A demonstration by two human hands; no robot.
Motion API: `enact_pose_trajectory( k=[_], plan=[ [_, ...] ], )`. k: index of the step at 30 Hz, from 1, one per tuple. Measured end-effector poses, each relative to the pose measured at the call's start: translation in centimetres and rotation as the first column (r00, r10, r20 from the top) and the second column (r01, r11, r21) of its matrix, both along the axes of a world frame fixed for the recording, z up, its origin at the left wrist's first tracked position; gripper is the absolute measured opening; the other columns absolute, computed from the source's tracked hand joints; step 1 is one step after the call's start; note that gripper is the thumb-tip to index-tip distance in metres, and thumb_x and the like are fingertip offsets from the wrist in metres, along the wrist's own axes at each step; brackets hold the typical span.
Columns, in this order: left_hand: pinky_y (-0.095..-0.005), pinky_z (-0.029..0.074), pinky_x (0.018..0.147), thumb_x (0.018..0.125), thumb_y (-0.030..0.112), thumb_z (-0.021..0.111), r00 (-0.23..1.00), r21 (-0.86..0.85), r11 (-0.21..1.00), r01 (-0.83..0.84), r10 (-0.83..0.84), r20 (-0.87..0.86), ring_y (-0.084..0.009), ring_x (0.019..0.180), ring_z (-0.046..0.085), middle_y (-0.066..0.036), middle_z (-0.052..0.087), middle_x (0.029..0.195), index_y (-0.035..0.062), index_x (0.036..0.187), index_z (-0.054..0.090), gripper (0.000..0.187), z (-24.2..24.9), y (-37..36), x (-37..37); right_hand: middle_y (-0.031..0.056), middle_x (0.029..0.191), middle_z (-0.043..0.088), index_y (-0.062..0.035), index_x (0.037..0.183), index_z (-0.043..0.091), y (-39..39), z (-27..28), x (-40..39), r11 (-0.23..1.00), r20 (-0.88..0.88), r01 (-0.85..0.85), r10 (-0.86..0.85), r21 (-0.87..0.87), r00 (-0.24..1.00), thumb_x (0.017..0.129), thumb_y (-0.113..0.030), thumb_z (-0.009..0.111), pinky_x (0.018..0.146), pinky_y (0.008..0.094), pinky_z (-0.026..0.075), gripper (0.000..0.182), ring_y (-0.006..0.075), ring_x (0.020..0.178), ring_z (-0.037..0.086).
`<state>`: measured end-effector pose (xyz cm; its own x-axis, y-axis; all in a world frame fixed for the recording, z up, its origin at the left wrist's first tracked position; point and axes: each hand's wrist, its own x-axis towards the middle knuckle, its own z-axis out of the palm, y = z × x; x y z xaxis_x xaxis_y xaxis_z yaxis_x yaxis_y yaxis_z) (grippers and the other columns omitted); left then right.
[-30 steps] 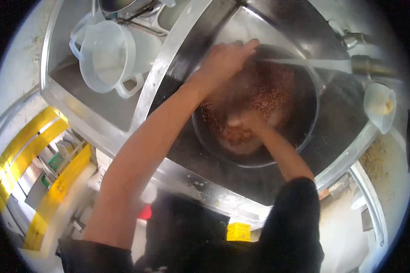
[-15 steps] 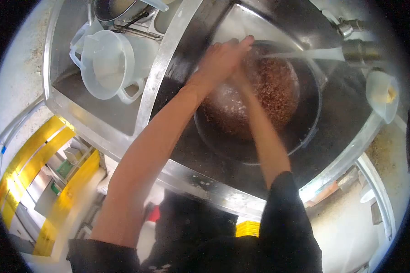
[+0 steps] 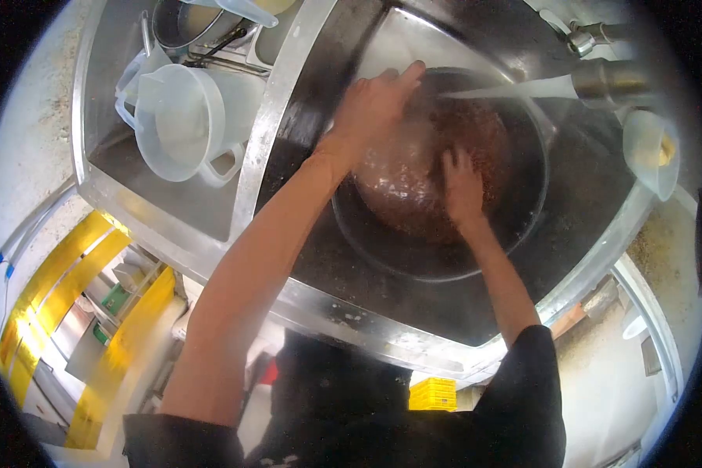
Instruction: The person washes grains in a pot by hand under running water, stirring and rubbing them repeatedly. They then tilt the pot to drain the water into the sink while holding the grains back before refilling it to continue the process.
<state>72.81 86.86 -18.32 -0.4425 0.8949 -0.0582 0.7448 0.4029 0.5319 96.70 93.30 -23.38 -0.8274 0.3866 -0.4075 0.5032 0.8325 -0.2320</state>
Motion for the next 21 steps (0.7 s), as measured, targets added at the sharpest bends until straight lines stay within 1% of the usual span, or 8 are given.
enact_pose_trajectory(
  k=[3, 8, 12, 14, 17, 18, 19, 21],
  plan=[
    [-0.0494, 0.053, 0.066, 0.098, 0.026, 0.05, 1.0, 0.007, 1.0, -0.01, 0.01, 0.001, -0.0425, 0.08, 0.064, -0.02, 0.066, 0.091, 0.0187, 0.125, 0.05, 0.027, -0.2, -0.1, -0.3, 0.0283, 0.129, 0.052, -0.0056, 0.146, 0.028, 3.4, -4.3, -5.1, 0.939, -0.287, 0.295, -0.336, -0.178, 0.897, 0.07, 0.0, 0.073, 0.082, 0.0436, 0.055, 0.088, 0.0398, 0.112, 0.057],
    [-0.0498, 0.053, 0.066, 0.098, 0.024, 0.05, 0.999, -0.039, 0.999, -0.002, 0.003, 0.032, -0.0423, 0.081, 0.065, -0.02, 0.066, 0.093, 0.0184, 0.124, 0.05, 0.027, 0.0, 0.3, -0.4, 0.0252, 0.113, 0.064, 0.0008, 0.137, 0.045, 1.1, -9.1, -9.9, 0.771, -0.32, 0.304, -0.54, -0.56, 0.779, 0.078, -0.042, 0.071, 0.09, 0.0481, 0.049, 0.077, 0.0416, 0.104, 0.062],
    [-0.0504, 0.053, 0.067, 0.098, 0.023, 0.05, 0.999, 0.014, 1.0, -0.027, 0.026, 0.042, -0.0433, 0.081, 0.064, -0.02, 0.066, 0.093, 0.0183, 0.124, 0.05, 0.026, 0.3, 0.2, -0.1, 0.017, 0.127, 0.06, -0.0019, 0.112, 0.068, -1.7, -1.7, -5.8, 0.881, 0.278, 0.069, 0.073, -0.468, 0.958, 0.082, -0.054, 0.062, 0.098, 0.0453, 0.045, 0.06, 0.0395, 0.109, 0.059],
    [-0.0504, 0.053, 0.067, 0.098, 0.023, 0.05, 0.999, -0.015, 0.999, -0.036, 0.037, 0.036, -0.0435, 0.082, 0.064, -0.02, 0.066, 0.093, 0.018, 0.123, 0.05, 0.026, 0.7, 0.3, -0.2, 0.0171, 0.134, 0.054, -0.0036, 0.109, 0.07, -2.9, 0.2, -1.5, 0.935, 0.23, -0.329, 0.352, -0.133, 0.907, 0.084, -0.048, 0.063, 0.102, 0.0448, 0.042, 0.052, 0.0391, 0.116, 0.054],
    [-0.0503, 0.053, 0.067, 0.097, 0.023, 0.051, 0.997, -0.028, 0.998, -0.047, 0.049, 0.052, -0.0434, 0.082, 0.064, -0.021, 0.065, 0.092, 0.0175, 0.122, 0.051, 0.025, 0.6, 0.4, -0.4, 0.0137, 0.141, 0.048, -0.0012, 0.121, 0.064, -0.9, 1.9, 1.3, 0.922, 0.334, -0.376, 0.386, -0.097, 0.86, 0.085, -0.041, 0.065, 0.103, 0.0467, 0.038, 0.054, 0.0378, 0.127, 0.045],
    [-0.0504, 0.052, 0.067, 0.097, 0.022, 0.051, 0.999, 0.003, 0.999, -0.039, 0.039, 0.037, -0.0434, 0.082, 0.064, -0.021, 0.065, 0.091, 0.0172, 0.122, 0.051, 0.025, 0.4, 0.4, -0.5, 0.0142, 0.141, 0.048, -0.0021, 0.126, 0.06, 0.0, 0.3, 2.7, 0.999, 0.005, 0.013, -0.012, -0.041, 1.0, 0.083, -0.035, 0.068, 0.103, 0.0464, 0.039, 0.054, 0.0379, 0.127, 0.045],
    [-0.0505, 0.052, 0.067, 0.097, 0.022, 0.052, 0.999, 0.026, 0.999, -0.033, 0.032, 0.031, -0.0434, 0.081, 0.064, -0.021, 0.065, 0.091, 0.0168, 0.121, 0.051, 0.025, 0.2, 0.1, -0.2, 0.0147, 0.14, 0.048, -0.0031, 0.13, 0.056, 0.5, -0.4, 3.6, 0.912, -0.31, 0.39, -0.411, -0.129, 0.857, 0.082, -0.028, 0.071, 0.102, 0.0461, 0.04, 0.057, 0.038, 0.126, 0.046],
    [-0.05, 0.053, 0.066, 0.097, 0.023, 0.051, 0.998, 0.048, 0.998, -0.036, 0.034, 0.043, -0.0428, 0.077, 0.064, -0.02, 0.065, 0.088, 0.0181, 0.122, 0.051, 0.026, 0.0, -0.1, 0.0, 0.0204, 0.134, 0.053, -0.0037, 0.128, 0.056, 4.3, 1.6, -0.4, 0.95, -0.488, 0.306, -0.239, 0.062, 0.839, 0.083, -0.021, 0.069, 0.099, 0.0431, 0.045, 0.05, 0.0409, 0.121, 0.051]
  ],
)
